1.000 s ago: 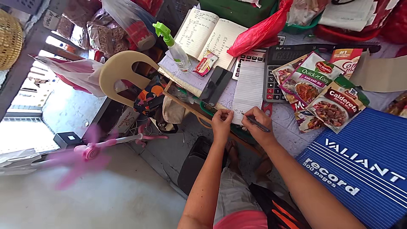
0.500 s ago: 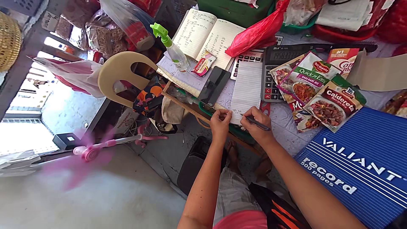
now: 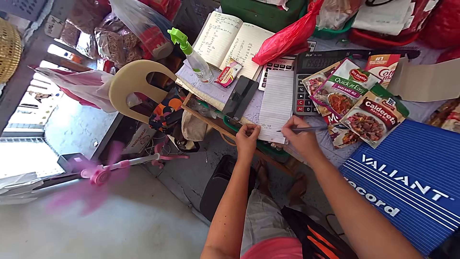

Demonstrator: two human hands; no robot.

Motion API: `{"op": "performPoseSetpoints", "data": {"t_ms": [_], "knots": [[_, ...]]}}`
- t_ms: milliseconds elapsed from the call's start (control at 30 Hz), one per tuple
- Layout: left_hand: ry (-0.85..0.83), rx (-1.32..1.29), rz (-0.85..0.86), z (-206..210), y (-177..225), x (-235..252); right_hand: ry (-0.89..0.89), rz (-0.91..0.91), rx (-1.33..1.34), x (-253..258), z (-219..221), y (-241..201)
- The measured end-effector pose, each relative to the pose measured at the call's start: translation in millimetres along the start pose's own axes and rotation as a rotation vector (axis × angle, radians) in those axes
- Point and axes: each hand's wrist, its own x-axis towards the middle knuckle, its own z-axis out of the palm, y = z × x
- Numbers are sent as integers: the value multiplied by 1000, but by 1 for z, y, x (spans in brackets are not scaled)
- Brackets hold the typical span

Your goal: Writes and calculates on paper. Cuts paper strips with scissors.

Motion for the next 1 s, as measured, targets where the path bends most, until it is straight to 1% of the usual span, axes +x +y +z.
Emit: {"op": "performPoseSetpoints", "data": {"t_ms": [33, 67, 133, 167, 200, 233, 267, 300, 333, 367, 433, 500, 600, 667, 733, 800, 867, 1000], "knots": [[-10, 1, -1, -2, 1, 0, -58, 83, -69, -1, -17, -7], [-9, 9, 4, -4, 3, -1, -121, 179, -207, -3, -35, -14], [13, 41, 24, -6, 7, -3, -268, 394, -566, -10, -65, -30], [24, 54, 39, -7, 10, -4, -303, 485, -720, -16, -74, -36], [31, 63, 57, -7, 13, -5, -283, 537, -829, -23, -79, -40], [35, 70, 76, -6, 16, -5, -213, 543, -886, -30, -81, -43], [35, 80, 96, -6, 19, -5, -114, 495, -893, -37, -81, -44], [37, 97, 118, -5, 22, -6, -18, 401, -874, -42, -79, -41], [44, 124, 142, -4, 25, -6, 57, 271, -826, -45, -76, -34], [57, 159, 167, -3, 29, -6, 89, 145, -769, -46, -70, -25], [75, 228, 223, -2, 36, -8, 61, 5, -669, -40, -56, -12], [89, 260, 279, -2, 43, -9, 44, -43, -624, -30, -38, -6], [78, 248, 346, -1, 48, -11, 85, -22, -639, -14, -22, -4], [56, 223, 358, 0, 50, -13, 129, 46, -709, -6, -18, -8], [58, 219, 354, 2, 50, -15, 82, 203, -786, -2, -20, -19], [78, 242, 350, 4, 51, -17, 22, 303, -844, -6, -26, -26], [87, 245, 324, 6, 54, -20, -46, 353, -869, -15, -35, -29], [73, 238, 213, 7, 62, -27, -145, 406, -913, -36, -47, -31]]}}
